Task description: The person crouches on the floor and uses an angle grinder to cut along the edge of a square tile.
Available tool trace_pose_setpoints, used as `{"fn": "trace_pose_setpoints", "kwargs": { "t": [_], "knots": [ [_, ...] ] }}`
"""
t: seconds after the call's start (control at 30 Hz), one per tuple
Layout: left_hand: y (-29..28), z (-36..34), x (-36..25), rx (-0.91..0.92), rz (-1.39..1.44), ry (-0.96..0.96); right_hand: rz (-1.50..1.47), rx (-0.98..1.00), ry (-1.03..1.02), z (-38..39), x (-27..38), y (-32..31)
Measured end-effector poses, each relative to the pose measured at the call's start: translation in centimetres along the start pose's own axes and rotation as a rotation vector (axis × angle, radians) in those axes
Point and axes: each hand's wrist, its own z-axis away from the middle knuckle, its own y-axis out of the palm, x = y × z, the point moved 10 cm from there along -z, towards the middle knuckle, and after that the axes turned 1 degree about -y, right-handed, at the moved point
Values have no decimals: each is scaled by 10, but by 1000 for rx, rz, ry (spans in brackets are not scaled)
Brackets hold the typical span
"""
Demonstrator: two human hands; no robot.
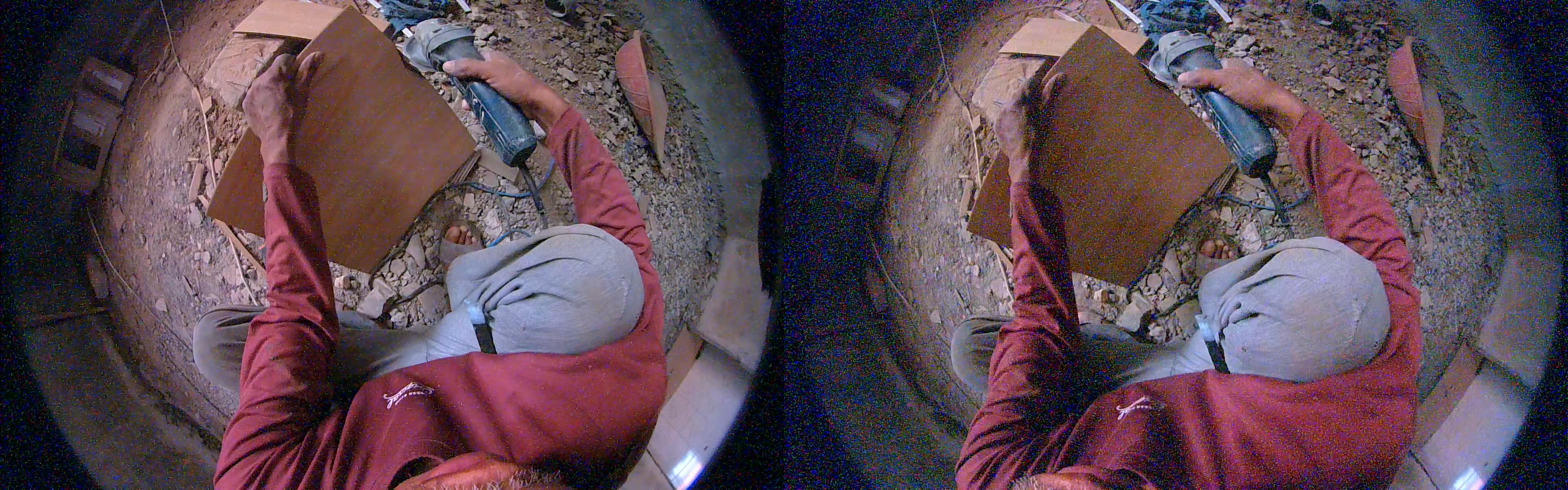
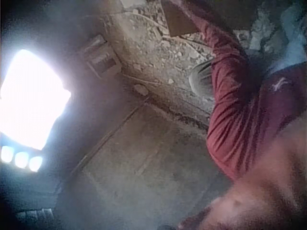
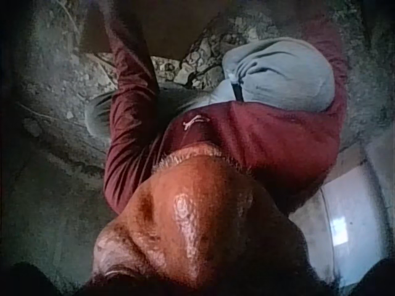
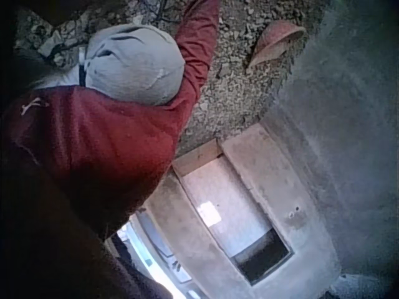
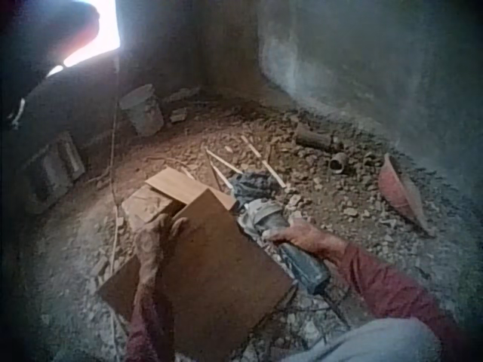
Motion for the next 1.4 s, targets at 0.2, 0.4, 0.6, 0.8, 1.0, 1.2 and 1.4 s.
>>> {"fn": "trace_pose_setpoints", "kwargs": {
  "t": [0.2,0.4,0.6,0.8,1.0,1.2,1.4],
  "knots": [
    [-2,1,2,-31,69,17,39,-2,18,-3,0,-1],
    [-2,2,1,1,50,17,21,9,32,-2,2,3],
    [-4,2,0,3,62,4,37,8,11,-6,4,2],
    [0,1,0,-4,104,2,49,-38,-32,-8,5,-2],
    [3,-1,7,26,14,-20,-9,10,36,5,18,12],
    [1,-1,4,-7,52,-12,40,-2,11,-8,4,2],
    [4,0,-3,16,63,14,121,-69,37,-19,-19,-23]
  ]
}}
